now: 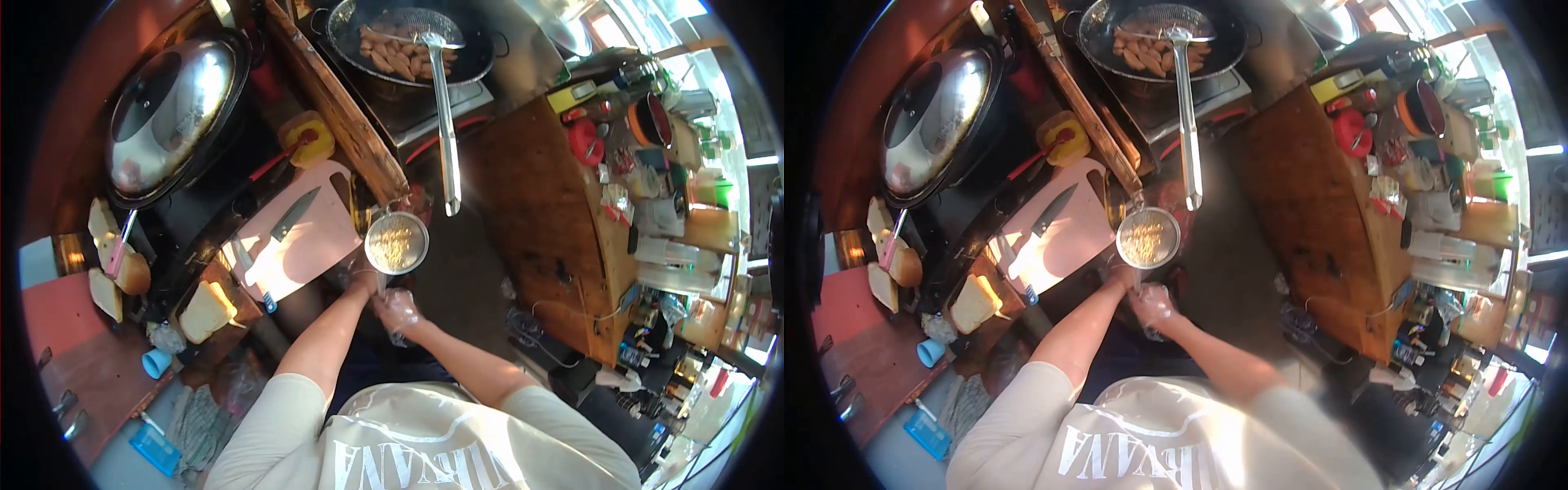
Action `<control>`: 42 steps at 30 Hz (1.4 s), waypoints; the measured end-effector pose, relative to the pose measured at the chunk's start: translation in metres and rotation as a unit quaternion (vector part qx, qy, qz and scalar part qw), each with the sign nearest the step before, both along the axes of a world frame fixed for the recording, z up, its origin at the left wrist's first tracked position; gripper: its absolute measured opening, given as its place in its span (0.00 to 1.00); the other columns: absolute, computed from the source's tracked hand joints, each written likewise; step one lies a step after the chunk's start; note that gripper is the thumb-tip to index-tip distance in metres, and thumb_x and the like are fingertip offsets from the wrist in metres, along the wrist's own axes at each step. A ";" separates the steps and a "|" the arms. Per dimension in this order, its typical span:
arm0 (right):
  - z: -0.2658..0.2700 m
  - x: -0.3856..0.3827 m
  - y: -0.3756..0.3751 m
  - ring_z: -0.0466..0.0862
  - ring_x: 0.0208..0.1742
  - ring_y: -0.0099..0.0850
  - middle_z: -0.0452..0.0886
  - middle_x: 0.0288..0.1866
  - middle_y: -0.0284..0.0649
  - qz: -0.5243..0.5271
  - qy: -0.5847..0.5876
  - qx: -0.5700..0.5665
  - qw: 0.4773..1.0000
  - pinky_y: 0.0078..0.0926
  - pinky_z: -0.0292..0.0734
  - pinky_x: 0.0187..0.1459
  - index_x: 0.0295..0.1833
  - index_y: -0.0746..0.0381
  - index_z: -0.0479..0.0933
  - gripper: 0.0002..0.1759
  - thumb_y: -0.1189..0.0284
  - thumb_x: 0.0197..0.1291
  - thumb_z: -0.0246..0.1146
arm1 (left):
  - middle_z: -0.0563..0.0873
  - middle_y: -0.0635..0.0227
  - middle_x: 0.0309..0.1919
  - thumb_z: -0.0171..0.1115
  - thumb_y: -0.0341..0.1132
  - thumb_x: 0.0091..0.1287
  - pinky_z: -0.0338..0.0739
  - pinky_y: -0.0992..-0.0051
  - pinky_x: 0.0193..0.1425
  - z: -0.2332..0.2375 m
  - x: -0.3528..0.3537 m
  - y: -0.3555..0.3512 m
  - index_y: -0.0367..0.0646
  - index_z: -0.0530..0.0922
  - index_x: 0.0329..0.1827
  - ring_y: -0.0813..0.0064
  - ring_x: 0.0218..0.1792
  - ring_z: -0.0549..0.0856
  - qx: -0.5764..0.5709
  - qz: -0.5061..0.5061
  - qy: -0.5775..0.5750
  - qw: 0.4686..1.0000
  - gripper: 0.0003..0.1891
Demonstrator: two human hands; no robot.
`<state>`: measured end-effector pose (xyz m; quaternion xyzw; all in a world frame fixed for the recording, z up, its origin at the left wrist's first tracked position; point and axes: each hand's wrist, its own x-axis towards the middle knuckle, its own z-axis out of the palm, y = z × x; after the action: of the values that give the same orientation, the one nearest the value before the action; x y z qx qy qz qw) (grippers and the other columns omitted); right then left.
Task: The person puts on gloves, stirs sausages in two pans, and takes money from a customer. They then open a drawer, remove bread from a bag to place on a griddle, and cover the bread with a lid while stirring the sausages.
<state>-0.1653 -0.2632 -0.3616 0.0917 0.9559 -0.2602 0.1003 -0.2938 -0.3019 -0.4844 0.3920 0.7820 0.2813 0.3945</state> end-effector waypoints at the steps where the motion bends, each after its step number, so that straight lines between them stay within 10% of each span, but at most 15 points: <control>1: 0.011 -0.002 0.002 0.85 0.33 0.43 0.83 0.28 0.44 -0.014 0.018 -0.007 1.000 0.42 0.79 0.34 0.34 0.62 0.78 0.07 0.71 0.55 0.59 | 0.78 0.58 0.65 0.64 0.48 0.64 0.68 0.67 0.72 -0.002 0.005 0.002 0.48 0.71 0.70 0.61 0.69 0.73 0.045 0.017 0.029 0.998 0.31; 3: 0.012 0.002 0.006 0.85 0.35 0.44 0.83 0.29 0.44 -0.033 0.017 -0.034 0.999 0.42 0.79 0.35 0.34 0.62 0.78 0.07 0.71 0.55 0.58 | 0.80 0.58 0.63 0.65 0.48 0.63 0.70 0.66 0.71 -0.003 0.005 0.012 0.47 0.72 0.69 0.60 0.67 0.75 0.092 0.035 0.064 0.993 0.31; 8: 0.008 0.011 0.013 0.85 0.37 0.46 0.85 0.33 0.47 -0.124 -0.053 -0.107 0.985 0.44 0.80 0.41 0.36 0.59 0.82 0.12 0.66 0.58 0.55 | 0.75 0.54 0.68 0.53 0.37 0.68 0.68 0.61 0.73 0.134 -0.021 0.017 0.46 0.73 0.68 0.55 0.68 0.74 -0.214 -0.186 0.117 0.952 0.24; 10: 0.042 -0.004 0.017 0.85 0.43 0.50 0.84 0.38 0.53 -0.292 -0.195 -0.274 0.895 0.47 0.77 0.48 0.34 0.59 0.85 0.16 0.61 0.61 0.56 | 0.73 0.53 0.69 0.52 0.31 0.66 0.74 0.59 0.67 0.153 -0.020 -0.010 0.45 0.72 0.69 0.54 0.65 0.77 -0.268 -0.169 0.102 0.943 0.25; 12: 0.010 0.000 0.010 0.84 0.45 0.50 0.85 0.41 0.52 -0.134 -0.121 -0.142 0.973 0.46 0.78 0.49 0.35 0.57 0.86 0.17 0.59 0.62 0.56 | 0.70 0.55 0.72 0.50 0.28 0.65 0.76 0.60 0.65 0.166 -0.018 -0.045 0.42 0.70 0.70 0.56 0.65 0.78 -0.105 -0.098 0.174 0.974 0.27; 17: 0.022 -0.008 0.012 0.83 0.52 0.47 0.84 0.48 0.49 -0.210 -0.200 -0.240 0.926 0.40 0.75 0.57 0.46 0.51 0.86 0.21 0.50 0.62 0.55 | 0.75 0.55 0.67 0.58 0.32 0.65 0.78 0.62 0.61 0.192 -0.029 -0.111 0.46 0.76 0.65 0.58 0.55 0.84 0.078 -0.174 0.278 0.941 0.23; 23: 0.044 0.023 0.101 0.87 0.46 0.37 0.88 0.43 0.42 -0.104 -0.215 -0.183 0.954 0.35 0.79 0.54 0.45 0.59 0.87 0.18 0.58 0.61 0.62 | 0.81 0.56 0.61 0.58 0.37 0.68 0.80 0.62 0.57 0.261 -0.063 -0.174 0.45 0.77 0.62 0.58 0.50 0.86 0.058 -0.181 0.218 0.957 0.19; 25: 0.053 0.015 0.150 0.87 0.47 0.41 0.88 0.43 0.44 -0.163 -0.147 0.037 0.975 0.36 0.80 0.54 0.42 0.57 0.88 0.16 0.58 0.57 0.62 | 0.83 0.59 0.58 0.58 0.38 0.68 0.79 0.61 0.56 0.263 -0.078 -0.193 0.44 0.79 0.59 0.59 0.50 0.86 0.047 -0.186 0.246 0.950 0.18; 26: 0.038 0.003 0.178 0.86 0.48 0.43 0.88 0.43 0.46 -0.357 -0.117 -0.021 0.927 0.38 0.80 0.55 0.41 0.56 0.88 0.15 0.59 0.56 0.64 | 0.84 0.59 0.57 0.58 0.38 0.68 0.79 0.61 0.56 0.267 -0.085 -0.200 0.44 0.79 0.58 0.59 0.50 0.86 0.058 -0.184 0.269 0.944 0.17; 30: 0.090 -0.070 0.251 0.84 0.53 0.47 0.85 0.48 0.51 -0.464 0.099 0.029 0.880 0.43 0.79 0.55 0.51 0.59 0.82 0.20 0.60 0.55 0.67 | 0.88 0.61 0.46 0.60 0.35 0.65 0.81 0.61 0.49 0.313 -0.098 -0.198 0.43 0.84 0.47 0.60 0.42 0.88 0.060 -0.085 0.297 0.949 0.11; 35: 0.086 -0.124 0.303 0.83 0.52 0.50 0.84 0.49 0.50 -0.381 -0.073 0.094 0.917 0.47 0.80 0.53 0.46 0.62 0.81 0.17 0.60 0.60 0.65 | 0.86 0.58 0.28 0.64 0.30 0.62 0.80 0.63 0.32 0.422 -0.131 -0.155 0.42 0.85 0.40 0.57 0.26 0.84 0.108 0.089 0.433 0.891 0.06; 38: 0.097 -0.123 0.310 0.82 0.54 0.49 0.83 0.50 0.50 -0.339 -0.067 0.117 0.931 0.47 0.79 0.55 0.46 0.63 0.81 0.18 0.58 0.61 0.65 | 0.87 0.53 0.30 0.63 0.28 0.64 0.80 0.61 0.36 0.491 -0.193 -0.119 0.39 0.85 0.42 0.54 0.30 0.86 0.223 0.187 0.573 0.766 0.07; 42: 0.101 -0.121 0.322 0.83 0.53 0.52 0.84 0.48 0.53 -0.298 -0.077 0.084 0.948 0.46 0.78 0.56 0.44 0.65 0.82 0.21 0.56 0.62 0.64 | 0.87 0.51 0.44 0.60 0.36 0.67 0.78 0.59 0.56 0.519 -0.282 -0.087 0.44 0.82 0.54 0.53 0.51 0.84 0.054 0.267 0.554 0.787 0.15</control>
<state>-0.2868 0.0592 -0.2604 0.4000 0.8928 -0.1893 0.0838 -0.5759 -0.3893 0.0349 0.2764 0.9234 0.1518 -0.2186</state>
